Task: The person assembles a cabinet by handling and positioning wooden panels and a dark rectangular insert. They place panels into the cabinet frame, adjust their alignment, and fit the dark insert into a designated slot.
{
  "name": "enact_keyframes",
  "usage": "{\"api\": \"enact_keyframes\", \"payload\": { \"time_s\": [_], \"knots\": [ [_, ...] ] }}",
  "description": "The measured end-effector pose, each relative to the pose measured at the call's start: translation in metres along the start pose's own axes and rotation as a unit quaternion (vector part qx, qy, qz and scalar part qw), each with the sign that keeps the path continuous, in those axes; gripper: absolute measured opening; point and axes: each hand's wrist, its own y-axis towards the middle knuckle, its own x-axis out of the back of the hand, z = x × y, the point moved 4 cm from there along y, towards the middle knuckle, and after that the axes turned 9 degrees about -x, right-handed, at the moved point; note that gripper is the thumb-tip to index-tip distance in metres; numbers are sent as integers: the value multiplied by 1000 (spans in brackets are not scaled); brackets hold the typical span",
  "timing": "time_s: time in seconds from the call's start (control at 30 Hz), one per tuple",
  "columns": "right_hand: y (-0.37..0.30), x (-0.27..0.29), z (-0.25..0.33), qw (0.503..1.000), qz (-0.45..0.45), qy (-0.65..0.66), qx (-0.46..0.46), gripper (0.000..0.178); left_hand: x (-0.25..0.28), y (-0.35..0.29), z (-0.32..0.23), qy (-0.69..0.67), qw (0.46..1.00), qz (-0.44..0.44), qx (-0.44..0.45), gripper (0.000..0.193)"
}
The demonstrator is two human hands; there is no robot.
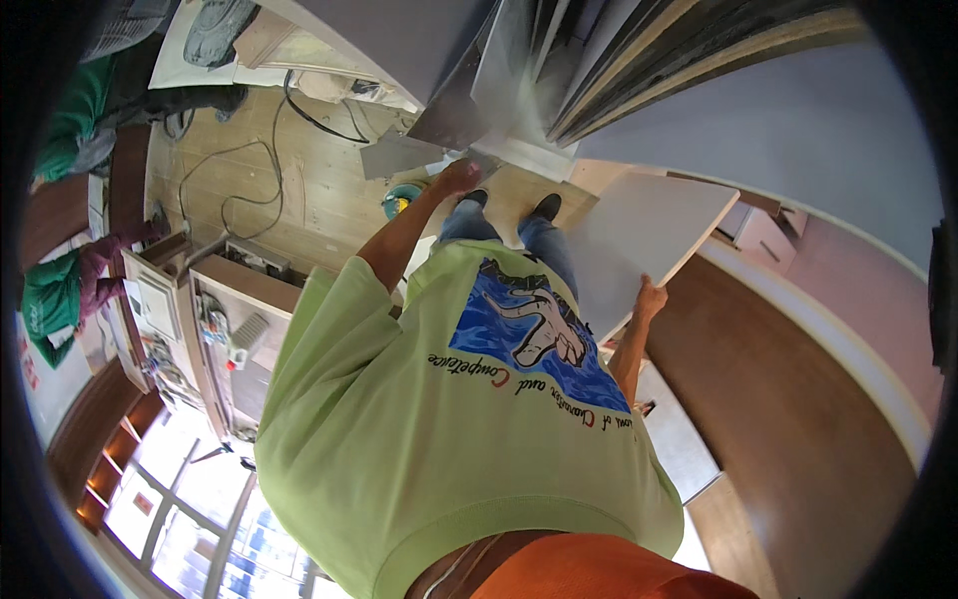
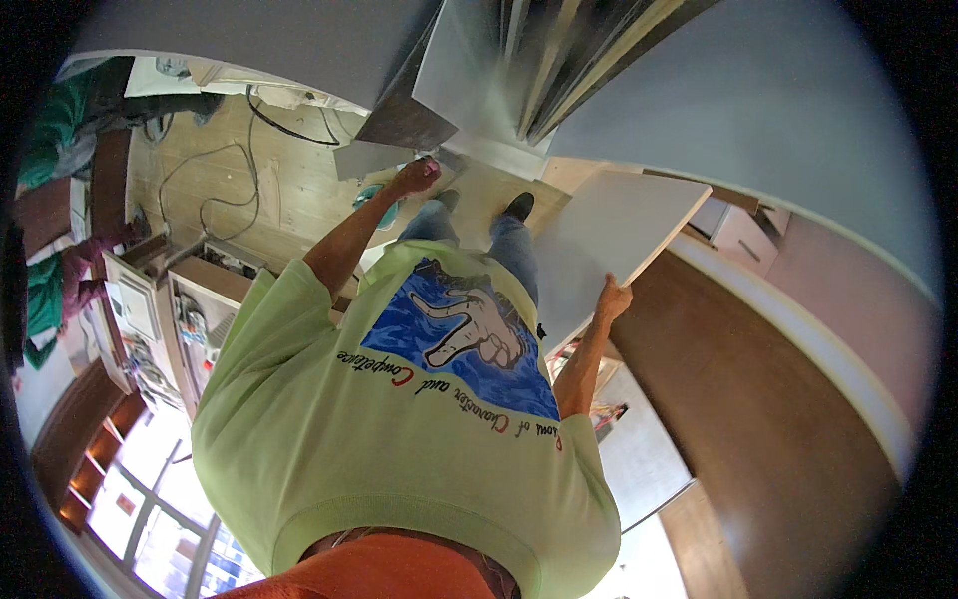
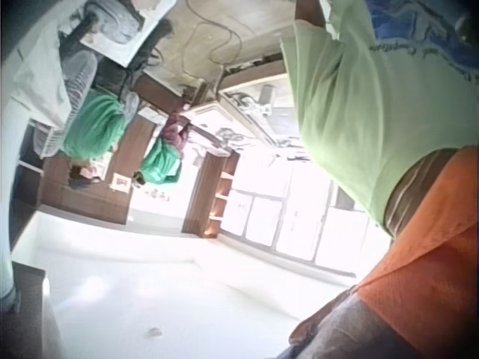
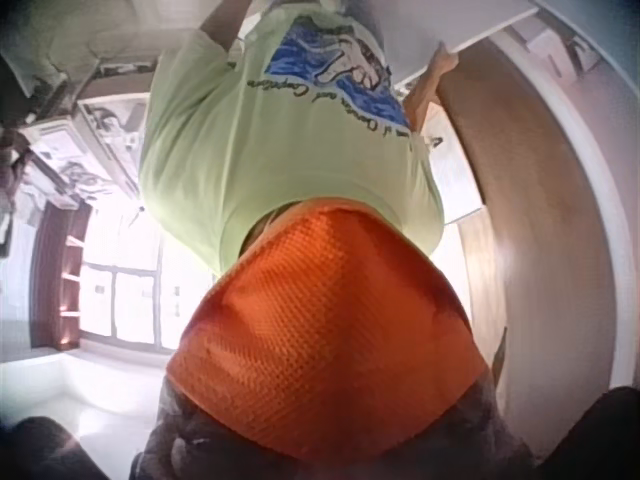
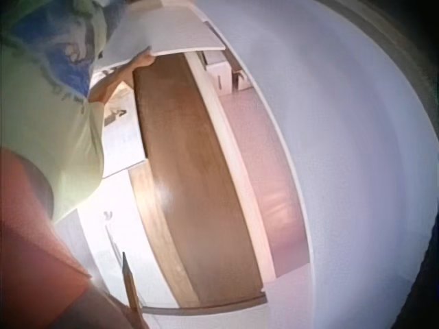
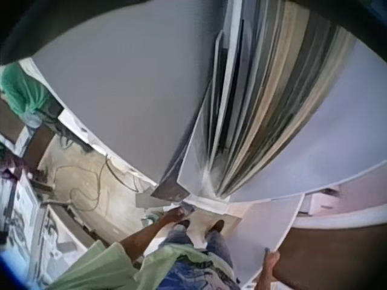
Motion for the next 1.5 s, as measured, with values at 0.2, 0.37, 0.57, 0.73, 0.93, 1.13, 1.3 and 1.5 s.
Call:
{"api": "enact_keyframes", "payload": {
  "time_s": [0.2, 0.37, 0.57, 0.73, 0.93, 1.13, 1.3, 1.5],
  "knots": [
    [-76, -20, -24, 996, 10, 73, -40, 43, 28, -16, -8, 42, 994, 96, -38, 32],
    [-133, -45, -46, 994, -2, 71, -79, 49, 32, -26, -15, 99, 981, 124, -109, 32],
    [-181, -72, -70, 996, -28, -45, -75, 53, 19, -45, -7, 116, 970, 117, -178, 35],
    [-222, -84, -84, 990, 51, -62, -120, 53, 11, -79, 30, 104, 979, 140, -106, 29],
    [-276, -84, -75, 993, 52, 8, -104, 44, 12, -111, 49, 80, 976, 192, -67, 27],
    [-304, -87, -83, 995, 71, 11, -67, 42, 21, -147, 35, 0, 984, 177, -19, 28],
    [-313, -88, -88, 996, 86, -10, -21, 42, 18, -170, 40, 36, 989, 128, -61, 29],
    [-319, -88, -81, 992, 116, -55, -3, 43, 17, -204, 67, 67, 991, 106, -45, 29]
  ]
}}
